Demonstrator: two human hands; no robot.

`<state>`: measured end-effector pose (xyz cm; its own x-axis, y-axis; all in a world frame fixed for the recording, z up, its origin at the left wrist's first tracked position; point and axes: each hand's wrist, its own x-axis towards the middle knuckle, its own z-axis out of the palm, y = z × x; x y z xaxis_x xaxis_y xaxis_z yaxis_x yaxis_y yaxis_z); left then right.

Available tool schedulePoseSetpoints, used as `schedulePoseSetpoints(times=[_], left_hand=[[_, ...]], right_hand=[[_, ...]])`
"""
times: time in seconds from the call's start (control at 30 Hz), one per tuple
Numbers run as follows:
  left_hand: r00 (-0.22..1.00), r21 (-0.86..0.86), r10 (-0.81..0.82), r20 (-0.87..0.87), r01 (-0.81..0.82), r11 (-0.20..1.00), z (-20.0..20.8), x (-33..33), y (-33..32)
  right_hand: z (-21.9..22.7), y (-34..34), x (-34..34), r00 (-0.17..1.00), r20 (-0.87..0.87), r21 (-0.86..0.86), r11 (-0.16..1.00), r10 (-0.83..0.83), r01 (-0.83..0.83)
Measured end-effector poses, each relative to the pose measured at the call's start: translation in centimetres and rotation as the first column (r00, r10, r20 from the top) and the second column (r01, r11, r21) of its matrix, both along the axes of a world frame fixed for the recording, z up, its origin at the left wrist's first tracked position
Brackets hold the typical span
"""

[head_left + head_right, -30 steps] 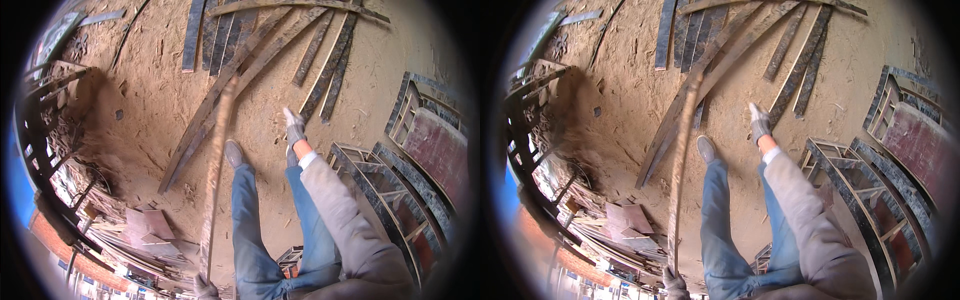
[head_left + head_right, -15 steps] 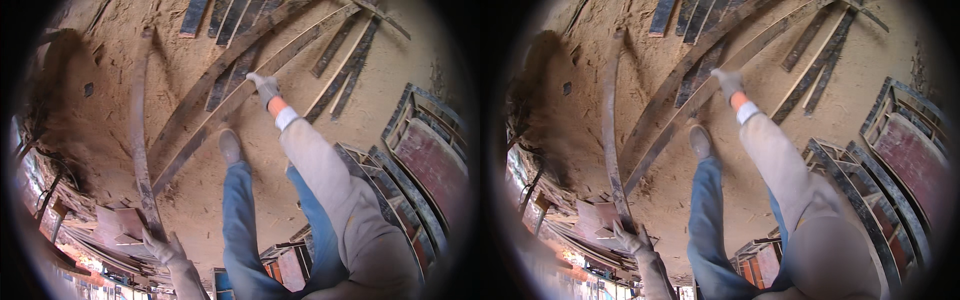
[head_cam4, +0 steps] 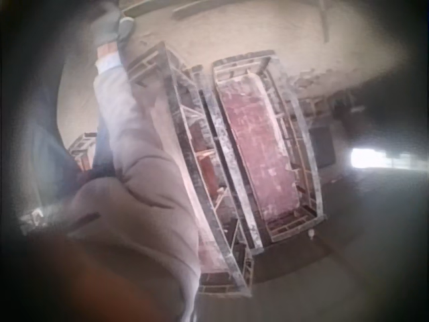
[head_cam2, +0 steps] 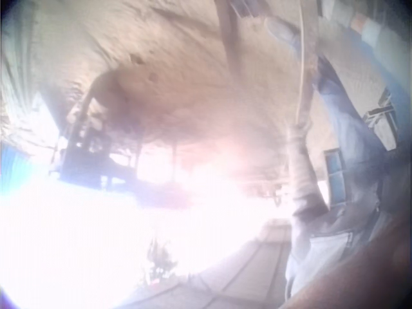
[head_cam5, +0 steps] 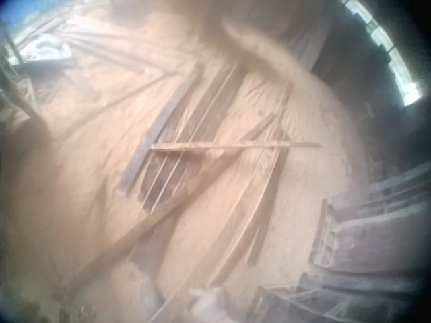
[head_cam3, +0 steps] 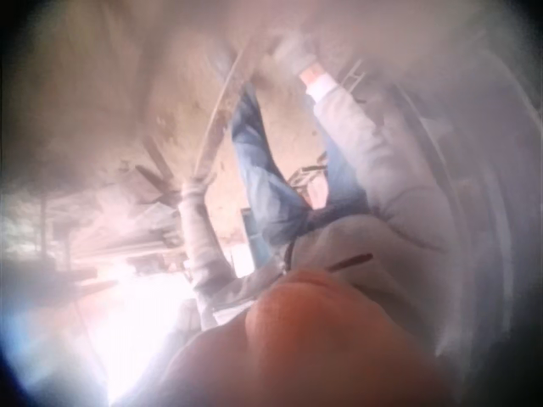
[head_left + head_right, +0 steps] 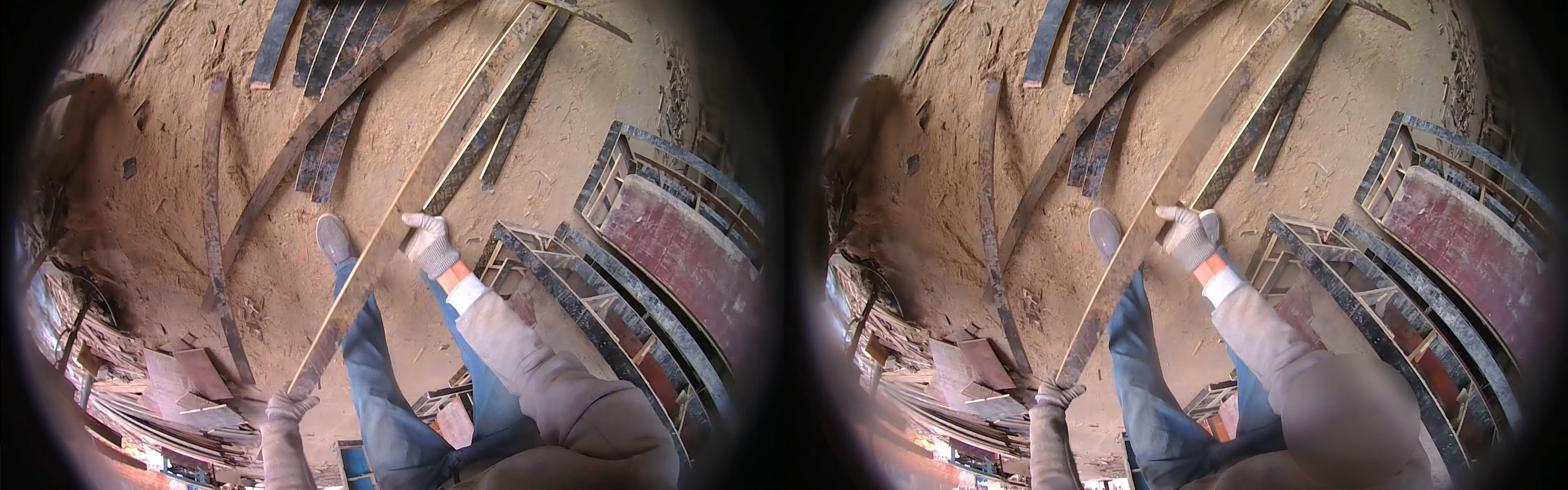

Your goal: The person repeatedly places thin wooden strips on a table saw, pushes them through the blade to cut them, and collects the cut pieces. They gather additional strips from the floor and continue cutting multiple pieces in sequence.

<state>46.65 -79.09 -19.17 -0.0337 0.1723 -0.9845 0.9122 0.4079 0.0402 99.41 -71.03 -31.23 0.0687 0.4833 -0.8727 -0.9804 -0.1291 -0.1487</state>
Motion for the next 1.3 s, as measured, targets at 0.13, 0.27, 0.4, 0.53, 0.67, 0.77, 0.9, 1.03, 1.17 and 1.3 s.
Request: schedulePoseSetpoints(times=[0.13, 0.27, 0.4, 0.53, 0.67, 0.77, 0.9, 1.03, 1.17, 1.3], left_hand=[[0.989, -0.12, 0.021, -0.144, -0.039, 0.992, 8.1, 3.5, 1.3], [0.941, -0.092, -0.06, -0.333, 0.031, 0.995, 16.3, 10.9, 2.1], [0.834, -0.265, -0.414, -0.365, 0.334, 0.905, 20.9, 16.3, 0.5], [0.899, -0.211, -0.273, -0.342, 0.21, 0.955, 20.0, 13.7, -0.5], [0.855, -0.119, -0.4, -0.331, 0.382, 0.916, 12.3, 8.5, 3.9], [0.911, 0.009, -0.402, -0.089, 0.404, 0.915, 2.3, 9.7, 8.1], [0.95, 0.513, -0.294, 0.106, 0.201, 0.834, -8.0, 14.0, 10.7], [0.953, 0.646, -0.29, 0.085, 0.169, 0.744, -7.3, 13.9, 8.8], [0.934, 0.66, -0.356, -0.027, 0.284, 0.695, -3.4, 11.4, 7.0], [0.921, 0.723, -0.375, -0.11, 0.333, 0.605, -3.9, 9.8, 9.7]], right_hand=[[2.1, 3.7, 0.1, 0.798, 0.253, -0.572, 0.75, 0.547, -0.333], [-4.9, 6.3, -2.0, 0.501, 0.225, -0.822, 0.439, 0.836, -0.362], [-14.5, 3.8, -6.7, 0.125, 0.059, -0.695, 0.131, 0.99, -0.707], [-18.0, -1.0, -10.8, 0.496, -0.016, -0.611, 0.385, 0.868, -0.692], [-15.3, -1.5, -4.8, 0.682, 0.117, -0.728, 0.529, 0.722, -0.436], [-13.1, 1.6, 4.8, 0.603, 0.213, -0.838, 0.461, 0.769, -0.292], [-13.4, 8.6, 7.7, 0.157, 0.151, -0.964, 0.18, 0.976, -0.195], [-17.7, 19.1, -1.2, 0.336, 0.387, -0.673, 0.512, 0.859, -0.534], [-21.5, 25.9, -5.1, 0.311, 0.298, -0.866, 0.392, 0.903, -0.309], [-19.9, 22.3, -2.1, 0.324, 0.449, -0.749, 0.548, 0.833, -0.372]])
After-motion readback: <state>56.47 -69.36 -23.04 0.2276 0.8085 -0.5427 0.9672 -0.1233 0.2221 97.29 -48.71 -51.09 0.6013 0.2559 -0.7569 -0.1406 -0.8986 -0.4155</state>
